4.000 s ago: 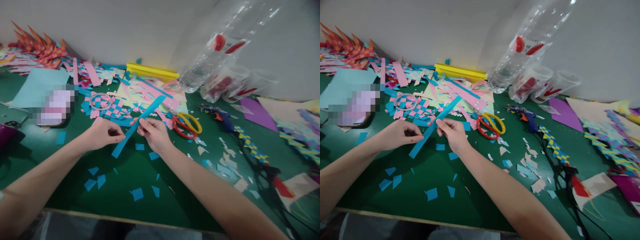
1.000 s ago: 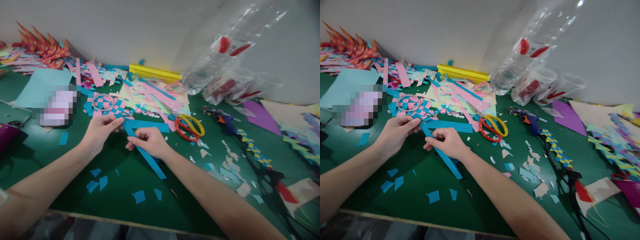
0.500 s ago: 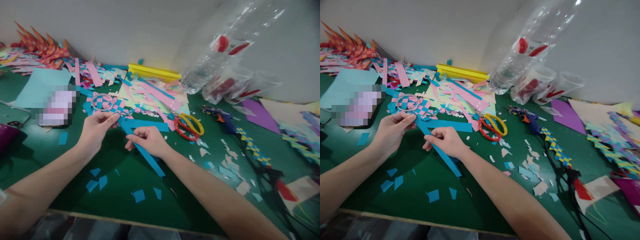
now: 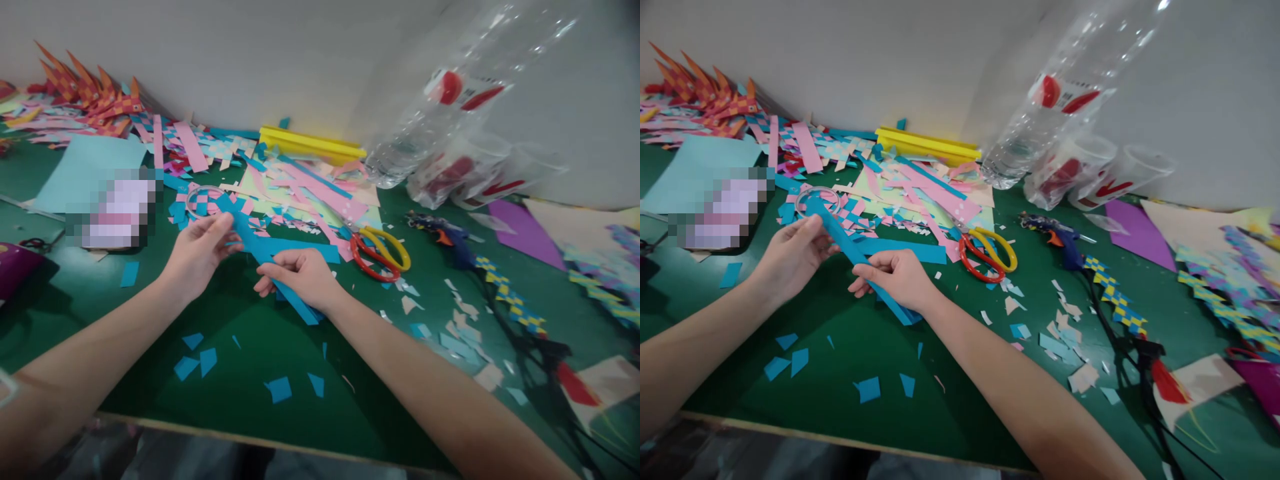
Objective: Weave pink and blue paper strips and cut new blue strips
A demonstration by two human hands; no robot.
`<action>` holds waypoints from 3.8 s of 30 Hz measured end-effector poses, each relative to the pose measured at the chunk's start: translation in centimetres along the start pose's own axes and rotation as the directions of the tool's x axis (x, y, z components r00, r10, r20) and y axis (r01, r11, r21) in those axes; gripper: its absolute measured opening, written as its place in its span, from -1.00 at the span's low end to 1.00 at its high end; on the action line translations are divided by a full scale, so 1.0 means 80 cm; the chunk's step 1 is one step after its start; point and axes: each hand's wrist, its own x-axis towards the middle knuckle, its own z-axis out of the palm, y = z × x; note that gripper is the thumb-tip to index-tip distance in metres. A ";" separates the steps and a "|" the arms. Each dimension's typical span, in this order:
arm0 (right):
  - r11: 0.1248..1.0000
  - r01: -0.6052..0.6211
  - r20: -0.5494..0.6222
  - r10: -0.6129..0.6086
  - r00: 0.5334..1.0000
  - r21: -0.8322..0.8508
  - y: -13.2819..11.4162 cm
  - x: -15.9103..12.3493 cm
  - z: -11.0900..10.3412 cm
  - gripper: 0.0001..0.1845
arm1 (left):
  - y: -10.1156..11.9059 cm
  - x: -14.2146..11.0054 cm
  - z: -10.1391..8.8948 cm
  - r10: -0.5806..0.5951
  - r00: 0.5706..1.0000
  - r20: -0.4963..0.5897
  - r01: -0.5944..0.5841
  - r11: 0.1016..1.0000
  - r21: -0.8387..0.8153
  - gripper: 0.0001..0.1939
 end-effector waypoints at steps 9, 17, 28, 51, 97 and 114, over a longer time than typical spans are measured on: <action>0.999 0.023 0.050 -0.021 0.999 -0.047 -0.003 0.000 -0.003 -0.71 | -0.007 -0.008 -0.003 0.037 0.993 0.112 -0.092 0.840 0.535 -0.71; 0.999 0.005 0.104 -0.001 0.995 -0.036 -0.004 0.002 -0.005 -0.70 | 0.000 -0.002 -0.002 0.188 0.982 -0.030 -0.152 0.869 0.470 -0.75; 0.999 0.020 0.125 -0.017 0.992 -0.028 -0.003 0.004 -0.005 -0.70 | 0.003 -0.009 0.001 0.245 0.968 -0.056 -0.184 0.841 0.508 -0.69; 0.999 0.047 0.134 -0.044 0.990 -0.023 -0.001 0.002 -0.006 -0.74 | -0.004 -0.014 0.008 -0.057 0.978 0.200 -0.061 0.842 0.536 -0.71; 0.986 0.013 0.170 0.015 0.985 -0.168 -0.014 -0.005 0.001 -0.67 | -0.001 -0.018 0.008 0.183 0.982 0.046 -0.188 0.963 0.193 -0.72; 0.998 0.025 -0.047 -0.028 0.998 -0.062 -0.002 0.001 -0.007 -0.63 | 0.006 -0.011 0.004 0.183 0.982 0.055 -0.191 0.948 0.255 -0.79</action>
